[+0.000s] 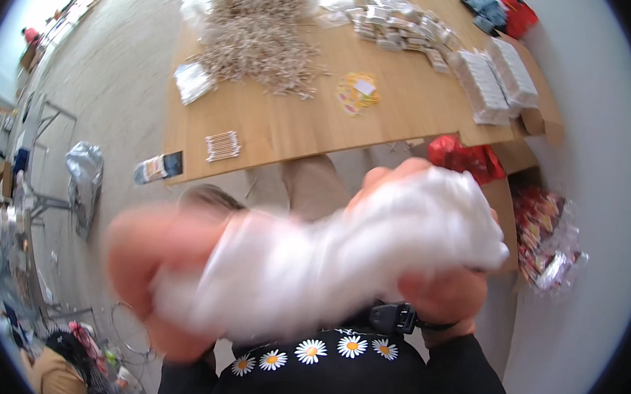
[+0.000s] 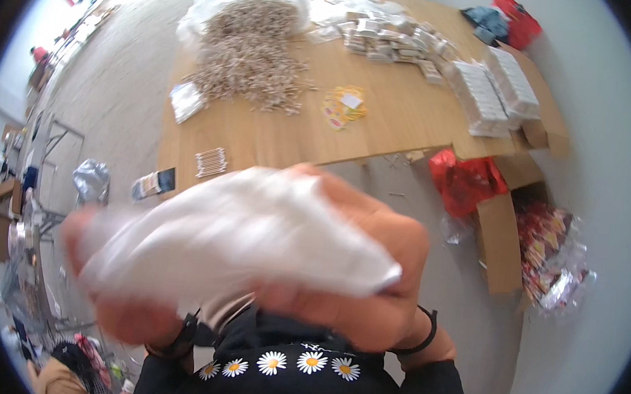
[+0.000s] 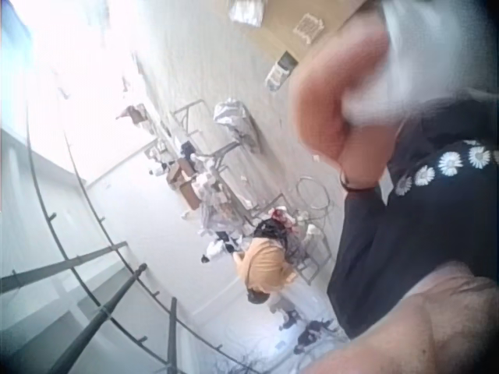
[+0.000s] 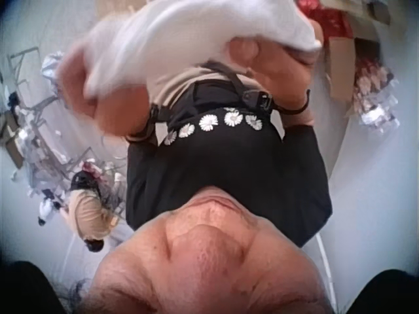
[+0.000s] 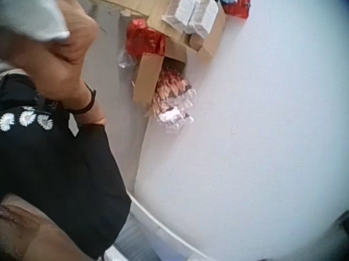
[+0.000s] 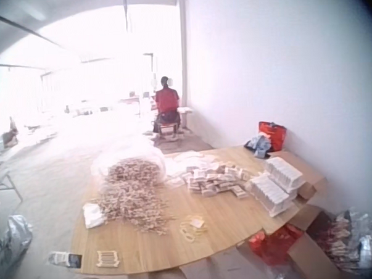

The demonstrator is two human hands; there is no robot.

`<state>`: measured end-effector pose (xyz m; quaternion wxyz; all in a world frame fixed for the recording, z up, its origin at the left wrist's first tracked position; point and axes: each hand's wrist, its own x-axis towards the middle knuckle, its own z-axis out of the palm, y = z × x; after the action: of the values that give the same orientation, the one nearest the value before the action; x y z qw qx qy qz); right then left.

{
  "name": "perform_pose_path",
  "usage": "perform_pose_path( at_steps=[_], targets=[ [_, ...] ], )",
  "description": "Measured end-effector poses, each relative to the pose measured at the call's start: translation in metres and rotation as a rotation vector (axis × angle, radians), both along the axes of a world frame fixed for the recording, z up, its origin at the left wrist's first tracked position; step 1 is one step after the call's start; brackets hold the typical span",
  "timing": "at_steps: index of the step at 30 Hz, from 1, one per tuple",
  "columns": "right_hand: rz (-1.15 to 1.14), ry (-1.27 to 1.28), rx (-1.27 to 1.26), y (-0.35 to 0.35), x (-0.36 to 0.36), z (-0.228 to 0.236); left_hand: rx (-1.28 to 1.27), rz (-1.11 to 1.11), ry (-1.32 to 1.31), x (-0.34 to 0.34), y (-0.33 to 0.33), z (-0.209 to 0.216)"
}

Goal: The person removes a bundle of cotton swabs from a plastic bag, aligns them into a row on the table, and secures them with a sticker. They then place the assembled unit into a small plastic bag.

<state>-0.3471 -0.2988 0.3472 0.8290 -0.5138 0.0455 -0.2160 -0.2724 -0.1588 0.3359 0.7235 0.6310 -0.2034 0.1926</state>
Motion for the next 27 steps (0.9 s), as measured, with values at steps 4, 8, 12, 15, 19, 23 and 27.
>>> perform_pose_path(
  at_steps=[4,8,12,15,19,23,27],
  targets=[
    [-0.060,-0.198,-0.052,0.003,-0.017,0.004,-0.211,-1.079,0.193,0.039,0.147,0.010],
    [-0.054,-0.461,-0.136,0.016,-0.022,0.016,-0.498,-1.482,0.116,0.013,0.039,0.041],
    [0.065,-0.715,-0.119,0.015,-0.002,0.017,-0.581,-1.600,-0.122,0.008,0.039,0.028],
    [-0.053,-0.821,-0.261,0.008,0.005,0.008,-0.542,-1.643,-0.007,0.015,0.030,0.024],
    [0.245,-0.547,-0.210,-0.015,-0.016,0.016,-0.590,-1.496,-0.354,0.005,0.003,0.018],
    [0.435,-0.602,-0.184,-0.042,-0.033,0.016,-0.655,-1.455,-0.024,-0.021,-0.018,0.019],
    [0.499,-0.685,-0.263,-0.034,-0.026,0.027,-0.739,-1.505,0.254,-0.025,0.008,0.020]
  ],
)
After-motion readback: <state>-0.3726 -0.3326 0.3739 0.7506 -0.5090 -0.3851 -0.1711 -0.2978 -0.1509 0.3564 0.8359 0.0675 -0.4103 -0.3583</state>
